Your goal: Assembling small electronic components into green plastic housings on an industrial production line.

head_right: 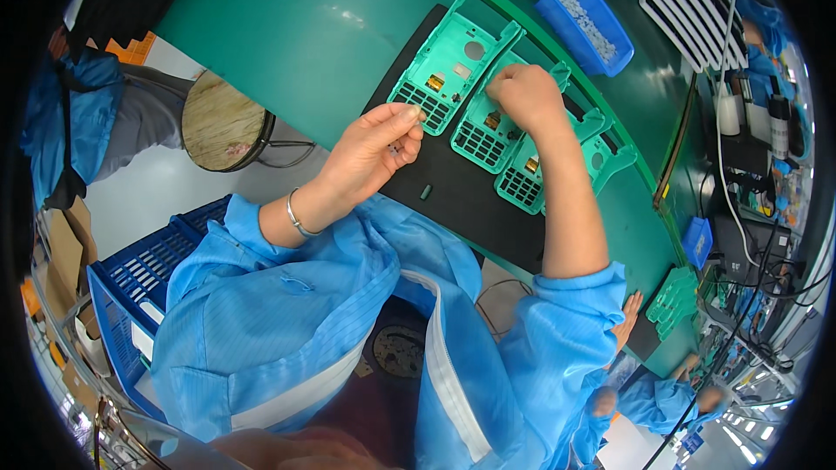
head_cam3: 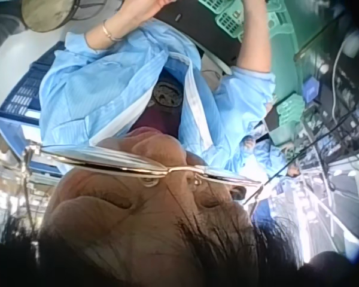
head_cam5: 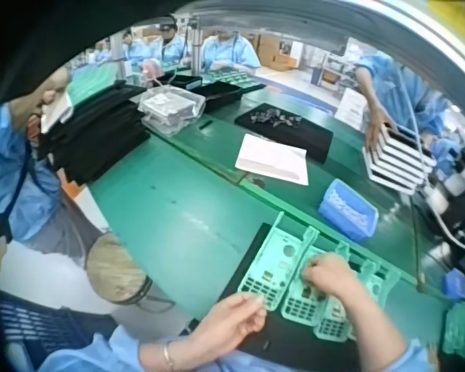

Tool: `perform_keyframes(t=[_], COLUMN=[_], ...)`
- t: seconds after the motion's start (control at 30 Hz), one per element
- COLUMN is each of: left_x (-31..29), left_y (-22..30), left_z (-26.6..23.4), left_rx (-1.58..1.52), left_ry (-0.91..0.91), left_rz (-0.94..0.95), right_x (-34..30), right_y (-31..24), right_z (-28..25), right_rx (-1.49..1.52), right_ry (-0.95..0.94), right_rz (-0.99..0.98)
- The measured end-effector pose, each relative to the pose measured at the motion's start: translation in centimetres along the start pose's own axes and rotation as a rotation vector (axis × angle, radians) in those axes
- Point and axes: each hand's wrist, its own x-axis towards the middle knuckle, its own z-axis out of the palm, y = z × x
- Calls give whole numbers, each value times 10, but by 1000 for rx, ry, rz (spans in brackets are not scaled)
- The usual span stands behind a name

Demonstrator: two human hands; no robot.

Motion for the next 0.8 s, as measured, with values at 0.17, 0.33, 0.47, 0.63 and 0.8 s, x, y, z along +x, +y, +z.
perform_keyframes(t=[0.17,0.33,0.47,0.63,0.8], left_x=[0,3,6,12,5], left_y=[7,10,11,10,11], left_z=[1,1,1,5,0], left_rx=[64,78,73,20,-38], left_ry=[16,2,-15,-29,-29], left_rz=[8,16,34,31,3], right_x=[-10,-32,-54,-54,-54], right_y=[-10,-5,7,12,12], right_z=[13,19,35,45,46], right_rx=[-235,-88,-220,-348,-330], right_ry=[172,301,547,592,531], right_rz=[-87,-209,-504,-508,-506])
